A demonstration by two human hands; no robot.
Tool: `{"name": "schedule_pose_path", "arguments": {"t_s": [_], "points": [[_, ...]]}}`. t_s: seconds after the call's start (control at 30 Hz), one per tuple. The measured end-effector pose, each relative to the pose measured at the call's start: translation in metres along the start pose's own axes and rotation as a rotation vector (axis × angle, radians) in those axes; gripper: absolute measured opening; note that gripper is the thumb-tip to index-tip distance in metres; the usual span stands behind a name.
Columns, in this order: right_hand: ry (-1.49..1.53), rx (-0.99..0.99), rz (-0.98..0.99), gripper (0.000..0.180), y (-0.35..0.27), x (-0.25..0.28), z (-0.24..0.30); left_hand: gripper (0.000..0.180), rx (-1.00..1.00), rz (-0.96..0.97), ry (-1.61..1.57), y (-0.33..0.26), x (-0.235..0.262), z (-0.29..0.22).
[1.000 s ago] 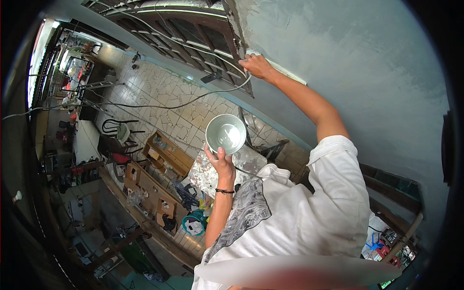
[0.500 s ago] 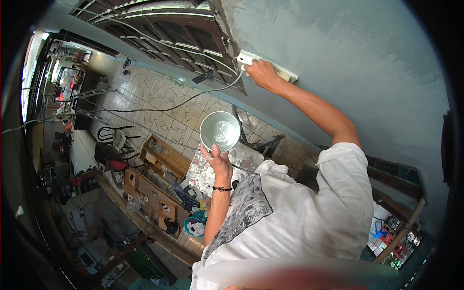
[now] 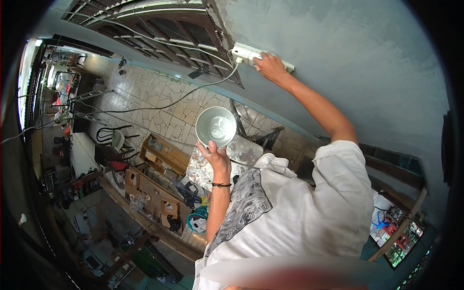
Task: The person applies paint from a paint bucket onto a wall using a paint brush.
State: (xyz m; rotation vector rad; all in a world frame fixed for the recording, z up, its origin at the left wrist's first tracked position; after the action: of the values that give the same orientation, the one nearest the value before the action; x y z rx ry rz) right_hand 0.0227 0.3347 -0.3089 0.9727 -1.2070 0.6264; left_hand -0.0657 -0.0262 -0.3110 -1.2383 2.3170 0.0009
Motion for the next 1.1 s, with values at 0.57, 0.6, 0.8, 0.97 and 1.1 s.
{"name": "schedule_pose_path", "arguments": {"t_s": [0.57,0.6,0.8,0.97,1.1], "points": [[0.163,0.086,-0.083,0.025,0.019,-0.006,0.018,0.086,0.018,0.004,-0.041,-0.003,0.0,0.004],[0.163,0.078,-0.084,0.025,0.017,-0.01,0.01,0.086,0.019,0.008,-0.042,-0.004,-0.003,0.004],[0.04,-0.198,0.096,0.022,-0.011,-0.008,-0.02,0.084,0.018,0.016,-0.034,-0.003,-0.004,0.001],[0.101,-0.245,0.122,0.021,-0.028,0.037,-0.01,0.086,-0.002,0.036,-0.023,0.001,-0.001,0.002],[0.227,-0.025,-0.016,0.022,-0.016,0.039,0.013,0.086,0.027,0.044,-0.034,0.002,-0.004,0.005]]}}
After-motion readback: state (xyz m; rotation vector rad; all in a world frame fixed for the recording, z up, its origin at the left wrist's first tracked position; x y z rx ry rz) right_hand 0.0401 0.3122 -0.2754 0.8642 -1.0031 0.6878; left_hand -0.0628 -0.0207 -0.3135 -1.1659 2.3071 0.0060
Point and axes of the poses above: each hand's wrist, its own y-axis towards the middle knuckle, its own x-axis out of the back of the hand, z = x × y, the point moved 9 cm from there along y, towards the middle knuckle, and after that the axes turned 1 degree about z, right-handed, at the moved point
